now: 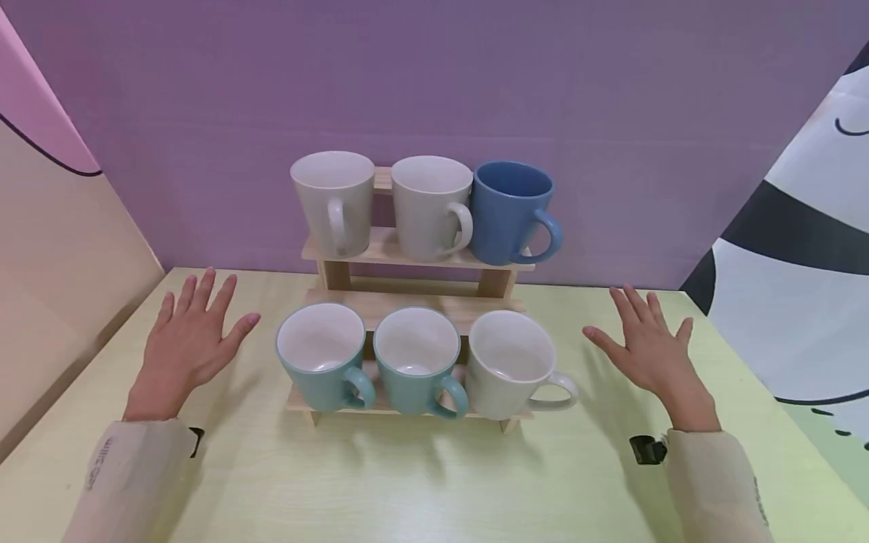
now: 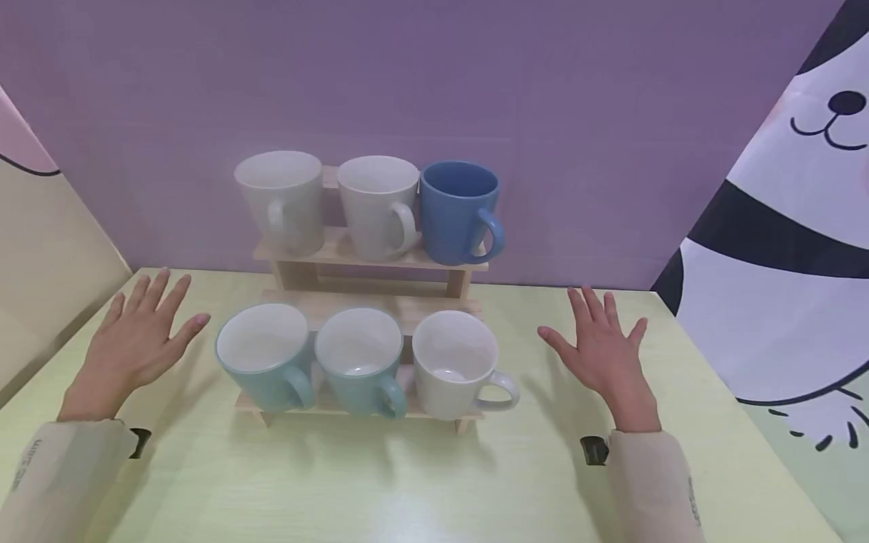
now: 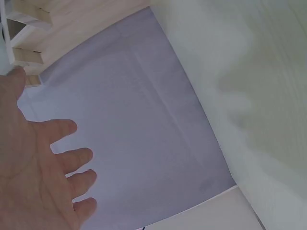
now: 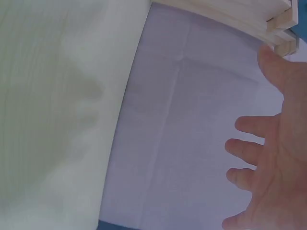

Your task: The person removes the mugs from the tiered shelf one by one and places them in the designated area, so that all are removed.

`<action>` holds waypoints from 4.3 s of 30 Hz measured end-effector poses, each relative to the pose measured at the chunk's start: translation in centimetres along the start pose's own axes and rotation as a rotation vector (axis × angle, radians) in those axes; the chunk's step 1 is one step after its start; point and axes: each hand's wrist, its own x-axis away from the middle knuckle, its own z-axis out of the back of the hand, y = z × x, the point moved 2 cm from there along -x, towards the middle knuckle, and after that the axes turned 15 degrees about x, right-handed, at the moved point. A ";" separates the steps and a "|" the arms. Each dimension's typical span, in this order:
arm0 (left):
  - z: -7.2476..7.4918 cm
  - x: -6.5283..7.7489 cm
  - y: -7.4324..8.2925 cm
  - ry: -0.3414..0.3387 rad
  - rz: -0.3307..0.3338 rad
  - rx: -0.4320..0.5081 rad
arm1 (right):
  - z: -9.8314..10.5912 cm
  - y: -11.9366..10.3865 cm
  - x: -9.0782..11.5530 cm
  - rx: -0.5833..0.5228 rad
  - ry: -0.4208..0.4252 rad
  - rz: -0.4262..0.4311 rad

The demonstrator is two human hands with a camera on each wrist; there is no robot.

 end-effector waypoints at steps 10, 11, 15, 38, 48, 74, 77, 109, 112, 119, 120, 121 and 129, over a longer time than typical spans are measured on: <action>-0.3 0.1 0.5 -0.104 0.027 0.108 | 0.8 -0.8 0.0 -0.200 0.087 0.051; -0.4 0.2 0.6 -0.115 0.031 0.118 | 0.9 -0.9 0.0 -0.218 0.092 0.056; -0.4 0.3 0.8 -0.137 0.042 0.146 | 1.5 -1.1 -0.1 -0.272 0.107 0.064; -2.0 2.0 0.5 -0.192 0.163 0.595 | 5.2 -4.2 -2.0 -0.600 0.118 0.051; -3.0 2.7 0.0 -0.289 0.237 0.922 | 7.6 -5.3 -2.5 -0.789 0.101 0.065; -6.3 4.8 1.1 -0.498 0.357 1.414 | 10.7 -8.1 -4.1 -1.188 -0.019 0.122; -6.9 5.0 1.1 -0.545 0.366 1.508 | 10.8 -8.1 -4.3 -1.232 -0.037 0.118; -8.1 5.1 1.8 -0.544 0.403 1.617 | 11.6 -9.5 -6.9 -0.923 -0.048 -0.050; -8.0 5.1 1.9 -0.536 0.400 1.598 | 11.8 -9.8 -7.4 -0.927 -0.048 -0.040; -8.1 4.9 2.0 -0.523 0.402 1.563 | 12.2 -10.2 -8.4 -0.998 -0.048 -0.005; -8.2 4.8 2.0 -0.523 0.406 1.561 | 12.2 -10.2 -8.5 -0.999 -0.051 -0.006; -8.2 4.8 2.0 -0.522 0.407 1.560 | 12.3 -10.2 -8.7 -0.993 -0.054 -0.008; -8.3 4.7 2.4 -0.514 0.412 1.561 | 12.4 -10.2 -9.5 -0.914 -0.073 -0.006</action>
